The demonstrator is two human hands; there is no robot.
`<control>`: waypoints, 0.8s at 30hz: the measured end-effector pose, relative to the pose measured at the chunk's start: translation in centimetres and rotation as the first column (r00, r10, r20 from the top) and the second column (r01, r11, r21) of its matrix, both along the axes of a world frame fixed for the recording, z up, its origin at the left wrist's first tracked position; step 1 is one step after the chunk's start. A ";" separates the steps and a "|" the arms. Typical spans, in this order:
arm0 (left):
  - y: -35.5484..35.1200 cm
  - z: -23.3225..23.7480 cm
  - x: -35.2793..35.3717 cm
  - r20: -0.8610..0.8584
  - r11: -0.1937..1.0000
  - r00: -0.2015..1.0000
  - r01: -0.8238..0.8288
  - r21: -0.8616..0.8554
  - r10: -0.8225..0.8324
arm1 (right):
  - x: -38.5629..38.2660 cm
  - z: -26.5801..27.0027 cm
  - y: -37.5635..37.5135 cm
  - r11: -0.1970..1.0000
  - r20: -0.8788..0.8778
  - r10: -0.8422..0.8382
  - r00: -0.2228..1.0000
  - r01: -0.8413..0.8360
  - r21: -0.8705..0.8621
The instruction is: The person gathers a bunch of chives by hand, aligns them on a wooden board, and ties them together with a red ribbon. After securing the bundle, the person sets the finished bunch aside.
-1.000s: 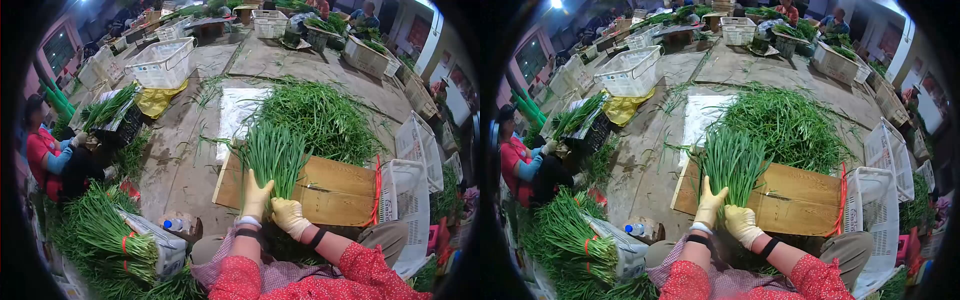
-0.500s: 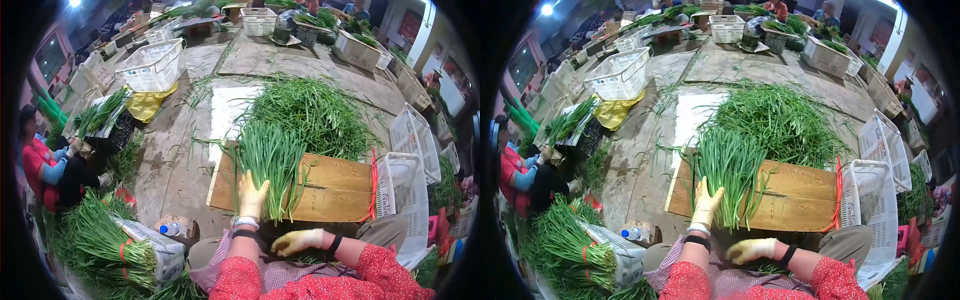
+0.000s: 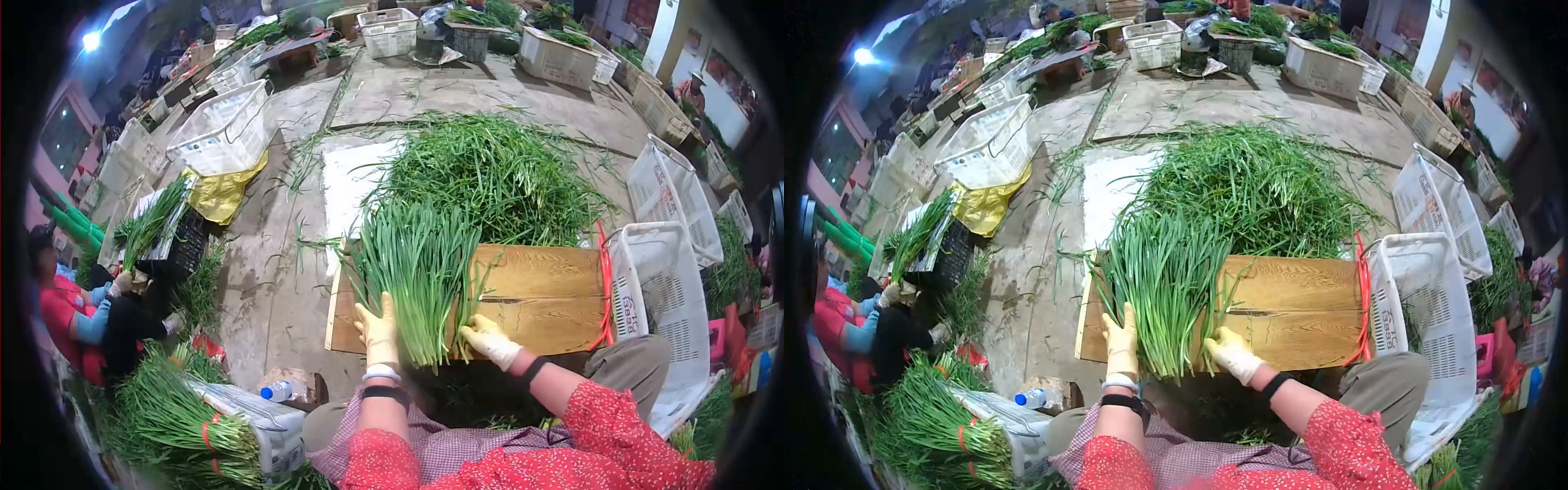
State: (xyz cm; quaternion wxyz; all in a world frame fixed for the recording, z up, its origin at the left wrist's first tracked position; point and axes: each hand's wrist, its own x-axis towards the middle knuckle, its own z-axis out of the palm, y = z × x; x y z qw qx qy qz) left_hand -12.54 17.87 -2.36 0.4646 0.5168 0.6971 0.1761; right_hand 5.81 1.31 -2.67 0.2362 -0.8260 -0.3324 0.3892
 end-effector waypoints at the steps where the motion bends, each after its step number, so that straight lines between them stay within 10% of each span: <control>1: -0.2 0.1 0.3 0.022 1.000 0.999 0.024 0.008 -0.025 | -0.5 -0.5 1.0 0.999 -0.069 -0.034 0.997 0.036 0.035; 3: -1.6 0.8 1.9 0.060 0.979 0.979 0.192 0.070 -0.196 | -1.8 -1.4 2.7 0.973 0.031 0.089 0.996 -0.094 0.209; 5: -3.1 2.1 3.4 -0.085 0.910 0.925 0.380 0.163 -0.371 | -2.4 0.8 4.3 0.992 0.038 0.125 0.991 -0.126 0.011; 12: -1.9 0.8 2.5 0.104 0.919 0.919 0.362 0.158 -0.380 | 1.1 2.4 3.0 0.936 0.133 0.352 0.927 -0.352 -0.026; 16: -2.0 1.5 2.4 0.075 0.917 0.921 0.369 0.152 -0.383 | 1.2 4.3 1.4 0.723 0.093 0.683 0.724 -0.654 -0.224; 17: -1.9 1.7 2.1 0.128 0.917 0.912 0.371 0.149 -0.390 | 0.8 4.6 1.3 0.559 -0.156 0.744 0.650 -0.733 -0.387; 20: -1.4 1.7 1.9 0.205 0.909 0.887 0.393 0.139 -0.415 | -3.5 6.1 -0.9 0.333 -0.295 0.860 0.417 -0.896 -0.294; 24: -1.4 3.2 1.8 0.164 0.922 0.908 0.387 0.025 -0.385 | -7.0 5.9 0.1 0.433 -0.080 0.897 0.436 -0.900 -0.043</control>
